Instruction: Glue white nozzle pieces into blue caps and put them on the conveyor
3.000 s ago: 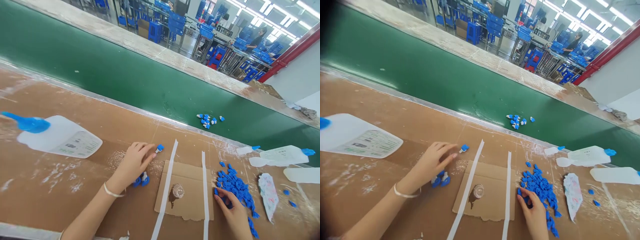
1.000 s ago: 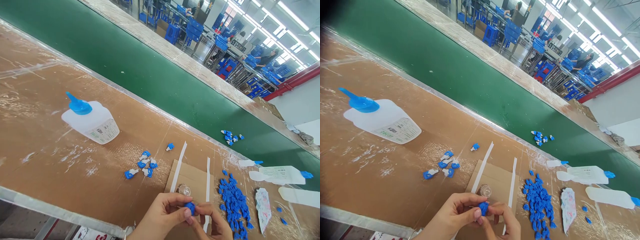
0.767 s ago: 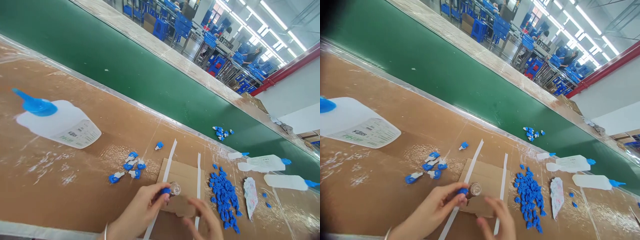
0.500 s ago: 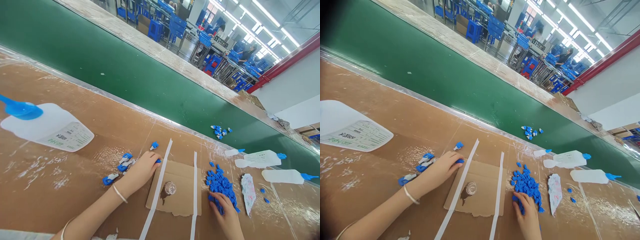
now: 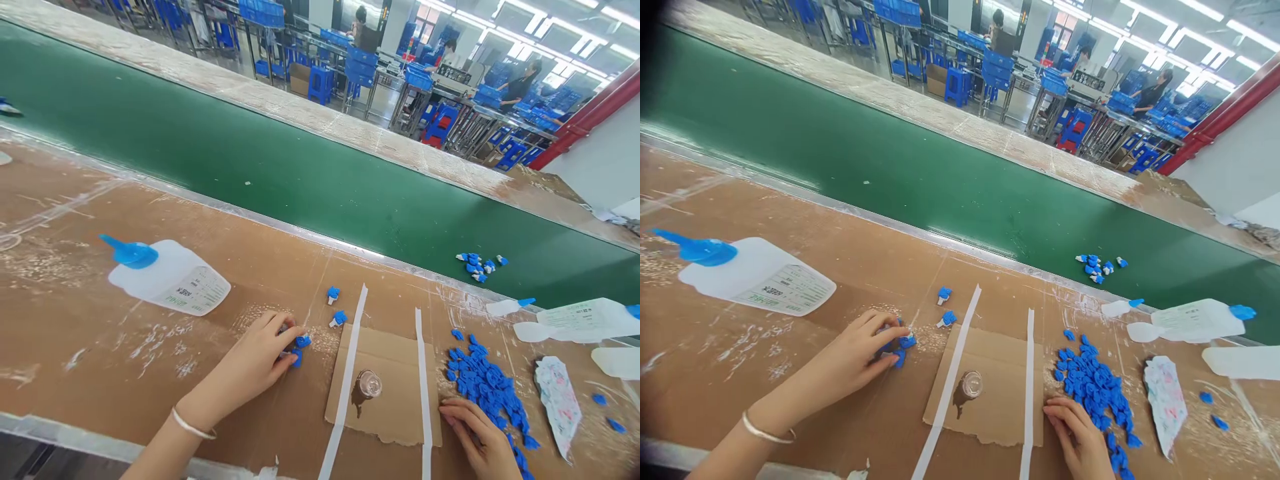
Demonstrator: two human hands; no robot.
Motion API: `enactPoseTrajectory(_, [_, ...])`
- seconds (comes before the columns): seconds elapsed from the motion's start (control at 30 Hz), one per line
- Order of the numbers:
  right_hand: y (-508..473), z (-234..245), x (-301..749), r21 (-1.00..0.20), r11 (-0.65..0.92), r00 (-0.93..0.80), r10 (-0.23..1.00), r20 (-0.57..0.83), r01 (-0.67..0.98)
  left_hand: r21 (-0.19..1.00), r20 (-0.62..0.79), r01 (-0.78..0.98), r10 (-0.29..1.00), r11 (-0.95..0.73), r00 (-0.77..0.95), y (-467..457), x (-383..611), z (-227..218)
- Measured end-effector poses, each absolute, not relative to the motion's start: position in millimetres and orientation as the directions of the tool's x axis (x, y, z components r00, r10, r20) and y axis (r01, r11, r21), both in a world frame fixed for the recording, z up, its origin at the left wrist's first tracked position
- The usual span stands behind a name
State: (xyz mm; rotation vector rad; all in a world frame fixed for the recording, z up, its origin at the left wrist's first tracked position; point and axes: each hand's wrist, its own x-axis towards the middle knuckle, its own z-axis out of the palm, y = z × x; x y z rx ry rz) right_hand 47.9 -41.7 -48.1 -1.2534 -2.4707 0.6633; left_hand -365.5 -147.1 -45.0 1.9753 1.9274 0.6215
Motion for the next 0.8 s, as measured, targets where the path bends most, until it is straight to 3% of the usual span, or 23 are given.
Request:
enactPoseTrajectory(0.23, [-50.7,-53.2,52.4,-0.461,0.411,-0.358,0.912,0.202,0.786,0.416,0.215,0.89,0.971,-0.185,0.101,-161.2,-364.8,-60.6])
enactPoseTrajectory(0.5, [-63.1,-54.2,61.2,-0.454,0.352,-0.324,0.936,0.141,0.819,0.405,0.29,0.875,0.945,-0.265,0.152,-166.2,-355.4,-80.8])
enactPoseTrajectory(0.7, [-54.2,-51.3,55.1,-0.48,0.321,-0.305,0.946,0.112,0.817,0.495,0.234,0.839,0.965,-0.226,0.121,-167.8,-346.7,-78.6])
enactPoseTrajectory(0.8, [-53.2,-44.9,53.2,-0.48,0.316,-0.301,0.947,0.11,0.819,0.616,0.161,0.773,0.985,-0.15,0.062,-170.8,-341.8,-67.4])
